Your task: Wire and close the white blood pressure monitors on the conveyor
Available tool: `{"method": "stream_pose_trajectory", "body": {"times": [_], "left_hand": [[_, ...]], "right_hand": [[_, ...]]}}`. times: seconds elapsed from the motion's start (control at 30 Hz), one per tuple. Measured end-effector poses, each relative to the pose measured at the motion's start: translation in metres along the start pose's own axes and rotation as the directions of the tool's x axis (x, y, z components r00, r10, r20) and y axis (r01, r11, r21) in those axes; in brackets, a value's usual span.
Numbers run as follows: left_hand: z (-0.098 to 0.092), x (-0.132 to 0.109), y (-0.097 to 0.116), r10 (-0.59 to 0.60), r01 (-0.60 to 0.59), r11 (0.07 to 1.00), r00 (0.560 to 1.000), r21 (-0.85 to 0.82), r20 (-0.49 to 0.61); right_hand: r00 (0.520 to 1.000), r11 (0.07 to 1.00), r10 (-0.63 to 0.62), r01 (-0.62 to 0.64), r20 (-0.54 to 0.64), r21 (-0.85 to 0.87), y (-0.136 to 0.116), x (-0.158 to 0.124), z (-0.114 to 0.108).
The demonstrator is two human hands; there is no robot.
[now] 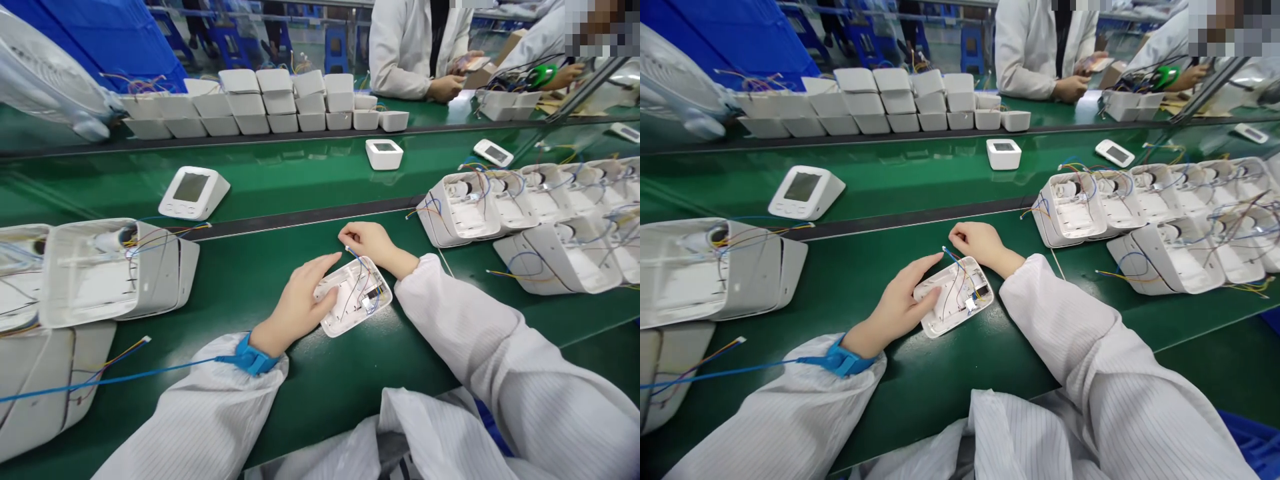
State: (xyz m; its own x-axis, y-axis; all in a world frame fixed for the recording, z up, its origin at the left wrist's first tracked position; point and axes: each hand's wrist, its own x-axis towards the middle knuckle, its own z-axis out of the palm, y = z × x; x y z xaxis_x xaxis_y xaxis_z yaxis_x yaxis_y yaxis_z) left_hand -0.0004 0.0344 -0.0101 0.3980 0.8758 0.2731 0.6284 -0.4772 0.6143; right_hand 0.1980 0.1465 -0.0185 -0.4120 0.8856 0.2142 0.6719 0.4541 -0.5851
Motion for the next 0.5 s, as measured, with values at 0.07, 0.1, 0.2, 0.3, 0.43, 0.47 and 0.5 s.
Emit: {"method": "stream_pose_trajectory", "body": {"times": [0.07,0.1,0.2,0.3,0.43,0.47,0.5], "left_hand": [[-0.0005,-0.003,0.003,0.072,-0.073,0.997,0.992,0.002,-0.101],[-0.0009,-0.0046,0.0046,0.11,-0.11,0.994,0.982,0.011,-0.151],[-0.0018,-0.0077,0.008,0.2,-0.193,0.98,0.947,0.051,-0.25],[-0.0006,-0.007,0.0076,0.222,-0.208,0.973,0.958,0.096,-0.179],[0.0039,-0.0028,0.0029,0.15,-0.15,0.98,0.989,0.13,0.006],[0.0047,-0.0019,0.0018,0.139,-0.14,0.983,0.99,0.123,0.016],[0.0053,-0.0013,0.0009,0.14,-0.141,0.984,0.99,0.112,0.014]], "right_hand": [[1.0,1.0,0.0,0.0,0.001,0.006,-0.0004,-0.0001,-0.0004],[1.0,1.0,0.001,-0.001,0.001,0.007,-0.0006,-0.0002,-0.0007],[1.0,1.0,-0.002,0.002,0.001,0.006,-0.0009,-0.0003,-0.0011],[1.0,1.0,-0.004,0.004,0.001,0.005,-0.0001,-0.0001,-0.0007],[1.0,1.0,0.001,-0.001,0.001,0.007,0.0002,-0.0004,-0.0004],[1.0,1.0,0.003,-0.003,0.002,0.008,0.0,-0.0005,-0.0005],[1.0,1.0,0.005,-0.005,0.002,0.009,-0.0004,-0.0006,-0.0007]]}}
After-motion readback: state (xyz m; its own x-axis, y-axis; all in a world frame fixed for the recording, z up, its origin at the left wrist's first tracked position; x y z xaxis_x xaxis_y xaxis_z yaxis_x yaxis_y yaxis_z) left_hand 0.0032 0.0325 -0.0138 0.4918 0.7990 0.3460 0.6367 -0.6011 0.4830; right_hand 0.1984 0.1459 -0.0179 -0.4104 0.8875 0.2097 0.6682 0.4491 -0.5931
